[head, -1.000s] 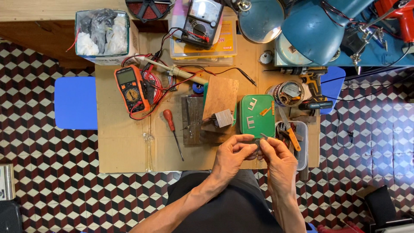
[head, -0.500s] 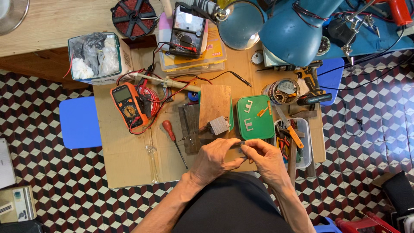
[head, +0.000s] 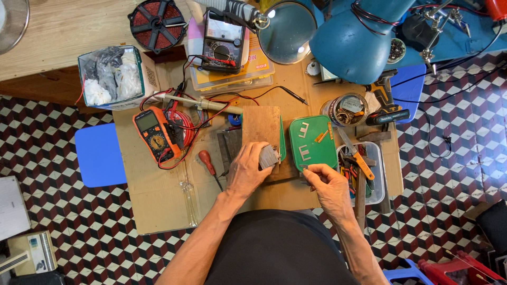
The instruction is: The person uses a small knife to scrape and adjust a metallic rectangular component on a wooden block. The person repeatedly scrapes the surface and edges of the component while holding it in place.
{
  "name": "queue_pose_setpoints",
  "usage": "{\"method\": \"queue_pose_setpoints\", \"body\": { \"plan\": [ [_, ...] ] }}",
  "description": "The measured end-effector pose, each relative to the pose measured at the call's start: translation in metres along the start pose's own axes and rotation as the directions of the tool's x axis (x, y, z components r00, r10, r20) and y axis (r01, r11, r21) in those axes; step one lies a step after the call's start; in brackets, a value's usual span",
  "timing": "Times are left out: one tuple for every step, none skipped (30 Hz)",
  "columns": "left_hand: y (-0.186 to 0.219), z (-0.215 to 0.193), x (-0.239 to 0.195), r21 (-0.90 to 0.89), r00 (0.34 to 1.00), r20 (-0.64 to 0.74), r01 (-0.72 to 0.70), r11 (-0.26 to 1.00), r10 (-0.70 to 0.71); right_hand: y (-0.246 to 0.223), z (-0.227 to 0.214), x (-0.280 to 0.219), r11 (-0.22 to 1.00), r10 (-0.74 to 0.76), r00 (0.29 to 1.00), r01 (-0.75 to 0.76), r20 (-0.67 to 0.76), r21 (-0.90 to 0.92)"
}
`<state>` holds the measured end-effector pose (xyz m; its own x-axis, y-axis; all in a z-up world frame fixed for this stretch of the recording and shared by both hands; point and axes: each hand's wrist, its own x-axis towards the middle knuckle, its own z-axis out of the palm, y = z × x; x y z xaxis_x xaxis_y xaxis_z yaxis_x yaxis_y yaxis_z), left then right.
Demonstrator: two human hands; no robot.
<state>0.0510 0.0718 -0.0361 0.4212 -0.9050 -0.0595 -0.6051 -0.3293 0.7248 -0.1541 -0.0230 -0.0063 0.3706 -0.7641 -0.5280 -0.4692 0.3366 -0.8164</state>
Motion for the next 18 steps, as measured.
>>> {"method": "queue_pose_setpoints", "body": {
  "plan": [
    [-0.002,0.000,0.001,-0.015,1.000,0.000,-0.011,1.000,0.011,0.001,0.000,0.000,1.000,-0.004,1.000,0.004,0.006,0.011],
    [-0.003,-0.001,0.001,-0.030,1.000,0.001,-0.022,0.999,0.022,0.003,0.000,0.001,1.000,-0.008,1.000,0.008,0.011,0.021],
    [-0.005,-0.003,0.002,-0.042,1.000,-0.003,-0.029,0.999,0.029,0.004,0.001,0.002,0.999,-0.015,1.000,0.014,0.023,0.032],
    [-0.007,-0.005,0.005,-0.099,1.000,0.020,0.003,0.995,-0.001,0.005,0.002,0.003,0.999,-0.005,1.000,0.004,0.016,0.052],
    [-0.008,-0.008,0.009,-0.154,0.999,0.043,0.038,0.987,-0.032,0.005,0.004,0.005,0.997,0.005,1.000,-0.006,0.013,0.071],
    [-0.011,-0.012,0.013,-0.208,0.996,0.068,0.074,0.975,-0.061,0.004,0.005,0.006,0.996,0.014,1.000,-0.015,0.010,0.090],
    [-0.014,-0.015,0.020,-0.198,0.986,0.122,0.134,0.971,-0.111,0.003,0.006,0.009,0.994,0.014,1.000,-0.015,0.012,0.110],
    [-0.017,-0.019,0.026,-0.186,0.971,0.175,0.193,0.963,-0.161,0.002,0.007,0.011,0.991,0.014,1.000,-0.015,0.014,0.130],
    [-0.020,-0.021,0.032,-0.174,0.951,0.229,0.248,0.953,-0.206,-0.001,0.007,0.014,0.989,0.013,1.000,-0.015,0.012,0.149],
    [-0.023,-0.022,0.037,-0.175,0.944,0.246,0.266,0.948,-0.220,-0.004,0.007,0.016,0.988,0.001,1.000,-0.004,0.018,0.156],
    [-0.026,-0.023,0.041,-0.176,0.936,0.263,0.286,0.942,-0.235,-0.007,0.007,0.019,0.987,-0.012,1.000,0.007,0.027,0.163],
    [-0.029,-0.023,0.043,-0.176,0.927,0.280,0.305,0.936,-0.249,-0.011,0.007,0.021,0.985,-0.024,0.999,0.018,0.035,0.170],
    [-0.032,-0.020,0.042,-0.176,0.954,0.222,0.242,0.954,-0.201,-0.014,0.008,0.023,0.978,-0.025,0.999,0.015,0.046,0.209],
    [-0.033,-0.017,0.039,-0.172,0.975,0.164,0.179,0.969,-0.151,-0.018,0.009,0.025,0.969,-0.027,0.998,0.012,0.057,0.247],
    [-0.035,-0.016,0.036,-0.163,0.990,0.104,0.115,0.980,-0.099,-0.021,0.011,0.027,0.959,-0.030,0.997,0.009,0.070,0.284],
    [-0.037,-0.015,0.033,-0.168,0.991,0.072,0.124,0.978,-0.113,-0.025,0.014,0.027,0.958,-0.036,0.997,0.014,0.073,0.286],
    [-0.038,-0.013,0.030,-0.176,0.991,0.040,0.133,0.975,-0.128,-0.027,0.017,0.028,0.958,-0.041,0.996,0.018,0.075,0.285],
    [-0.037,-0.012,0.029,-0.183,0.990,0.008,0.142,0.973,-0.143,-0.030,0.019,0.028,0.958,-0.047,0.996,0.023,0.077,0.285]
  ]
}}
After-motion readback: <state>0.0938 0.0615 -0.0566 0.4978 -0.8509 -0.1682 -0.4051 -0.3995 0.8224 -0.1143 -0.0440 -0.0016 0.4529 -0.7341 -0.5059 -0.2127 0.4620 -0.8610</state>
